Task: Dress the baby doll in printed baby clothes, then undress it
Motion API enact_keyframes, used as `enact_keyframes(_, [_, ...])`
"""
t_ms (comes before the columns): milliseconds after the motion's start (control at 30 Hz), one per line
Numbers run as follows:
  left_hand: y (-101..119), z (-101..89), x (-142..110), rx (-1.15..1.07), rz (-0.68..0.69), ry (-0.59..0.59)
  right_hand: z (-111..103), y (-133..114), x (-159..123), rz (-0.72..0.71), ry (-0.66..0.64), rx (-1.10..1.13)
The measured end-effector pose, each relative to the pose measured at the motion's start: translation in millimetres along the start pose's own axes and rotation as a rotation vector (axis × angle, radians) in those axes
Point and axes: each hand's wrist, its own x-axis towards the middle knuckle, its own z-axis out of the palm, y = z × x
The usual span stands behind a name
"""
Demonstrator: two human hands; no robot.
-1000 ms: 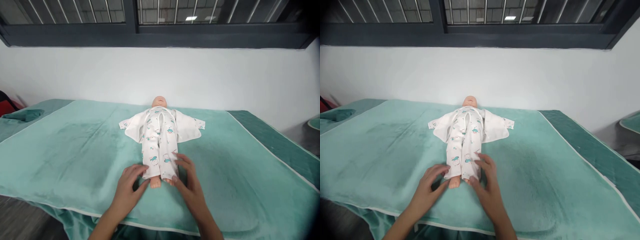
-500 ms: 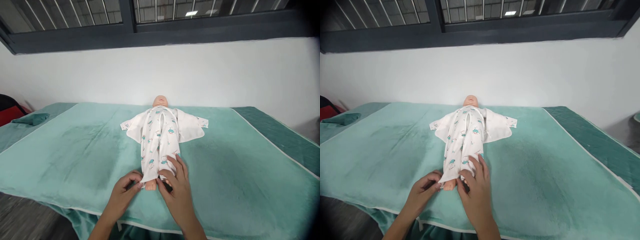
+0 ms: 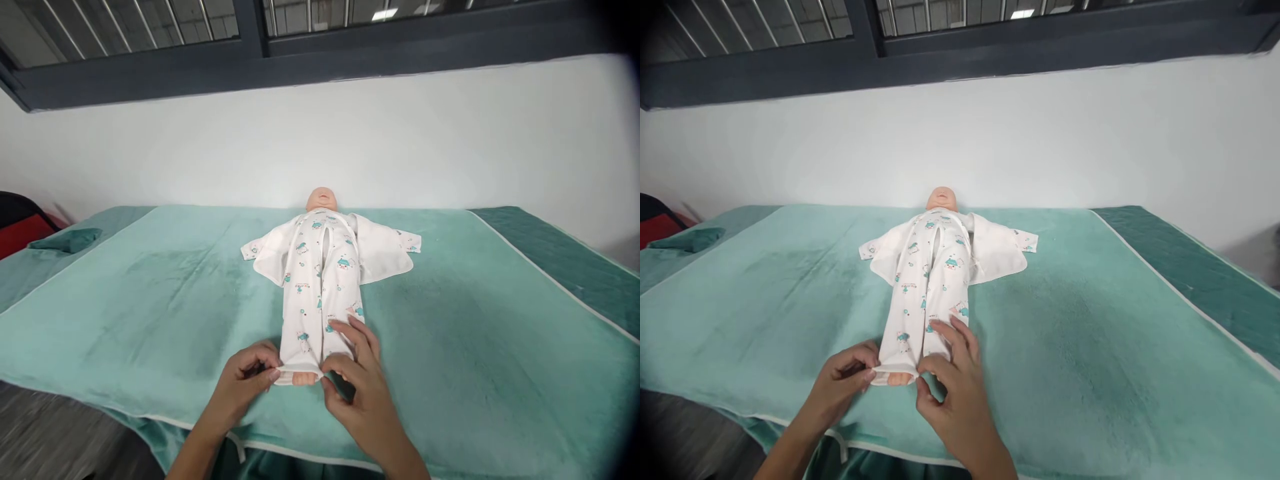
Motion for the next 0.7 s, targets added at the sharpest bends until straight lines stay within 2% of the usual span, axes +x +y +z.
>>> enact_keyframes(67, [1.3, -7.2, 2.9, -0.04, -0.02, -0.04, -2.2, 0.8, -0.2, 0.023, -0.006, 0.048])
enact_keyframes(133, [5.3, -11.2, 7.4, -0.052, -0.034, -0.024, -6.1, 3.1, 1.2, 0.067, 0.017, 0.124])
enact_keyframes(233, [13.8, -9.3, 16.8, -0.033, -0.07, 0.078, -14.1, 10.3, 2.7, 0.095, 0.082, 0.143])
enact_keyframes(333, [18.8, -2.1, 30.4, 0.048, -0.098, 0.192, -20.4, 19.5, -4.0, 0.066, 0.134, 0.015])
enact_keyframes(400, [19.1, 1.9, 43.5, 0.213, -0.061, 0.279, -21.4, 24.4, -13.4, 0.09, 0.159, -0.072])
enact_keyframes(500, [17.4, 4.5, 68.8, 0.621, 0.131, 0.345, -18.3, 27.5, -27.1, 0.151, 0.158, -0.169])
enact_keyframes(600, [17.1, 4.9, 94.8, 0.986, 0.296, 0.309, -15.3, 23.4, -32.2, 0.141, 0.171, -0.191])
enact_keyframes(700, [18.3, 4.5, 114.1, 1.171, 0.422, 0.265, -18.9, 11.6, -31.7, 0.18, 0.193, -0.031])
